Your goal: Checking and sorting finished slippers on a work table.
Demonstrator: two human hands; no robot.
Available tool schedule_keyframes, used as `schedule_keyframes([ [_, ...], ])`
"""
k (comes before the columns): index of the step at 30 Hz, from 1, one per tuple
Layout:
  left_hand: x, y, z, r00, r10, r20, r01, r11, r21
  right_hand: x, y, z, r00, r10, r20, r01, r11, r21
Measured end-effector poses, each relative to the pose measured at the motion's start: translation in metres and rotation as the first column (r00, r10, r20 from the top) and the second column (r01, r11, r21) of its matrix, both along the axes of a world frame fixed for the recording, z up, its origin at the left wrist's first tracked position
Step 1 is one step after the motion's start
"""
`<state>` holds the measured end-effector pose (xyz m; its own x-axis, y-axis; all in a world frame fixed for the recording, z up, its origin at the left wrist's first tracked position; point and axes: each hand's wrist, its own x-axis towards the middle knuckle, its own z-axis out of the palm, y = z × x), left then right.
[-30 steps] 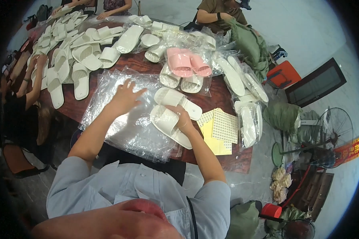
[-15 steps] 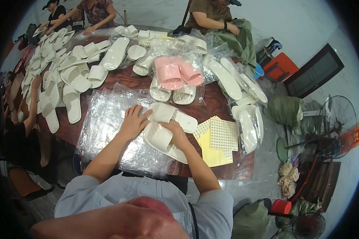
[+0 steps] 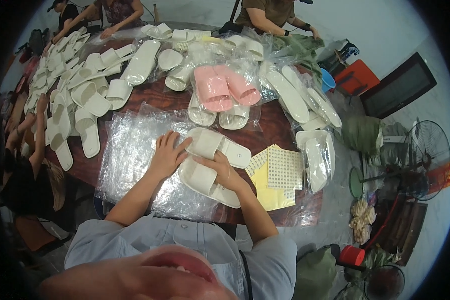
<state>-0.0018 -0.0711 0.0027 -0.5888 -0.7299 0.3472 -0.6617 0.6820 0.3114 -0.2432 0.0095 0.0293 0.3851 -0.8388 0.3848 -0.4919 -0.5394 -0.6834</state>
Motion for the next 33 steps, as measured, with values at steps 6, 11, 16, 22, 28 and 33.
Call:
schedule_keyframes([
  [6,0.001,0.001,0.0,1.0,-0.002,-0.015,0.002,1.0,0.0,0.003,0.005,-0.001,0.986,-0.117,-0.119,0.132,0.983,0.124],
  [11,0.002,0.0,-0.006,1.0,0.003,-0.021,-0.004,1.0,-0.015,-0.01,0.022,0.008,0.935,-0.334,-0.114,0.347,0.93,0.12],
  [16,0.001,-0.001,-0.012,1.0,0.016,0.004,-0.015,0.998,-0.06,-0.039,0.061,0.029,0.756,-0.651,-0.07,0.654,0.755,0.044],
  [22,0.001,0.0,-0.015,0.998,0.006,-0.067,-0.013,0.995,-0.1,-0.053,0.104,0.056,0.504,-0.797,0.334,0.807,0.572,0.146],
  [28,0.003,-0.001,-0.021,0.997,0.014,-0.07,-0.02,0.996,-0.083,-0.025,0.104,0.132,0.423,-0.726,0.542,0.773,0.601,0.202],
  [33,0.003,-0.005,-0.026,0.991,0.036,0.126,-0.029,0.998,-0.059,0.052,0.063,0.203,0.615,-0.526,0.587,0.509,0.834,0.214],
])
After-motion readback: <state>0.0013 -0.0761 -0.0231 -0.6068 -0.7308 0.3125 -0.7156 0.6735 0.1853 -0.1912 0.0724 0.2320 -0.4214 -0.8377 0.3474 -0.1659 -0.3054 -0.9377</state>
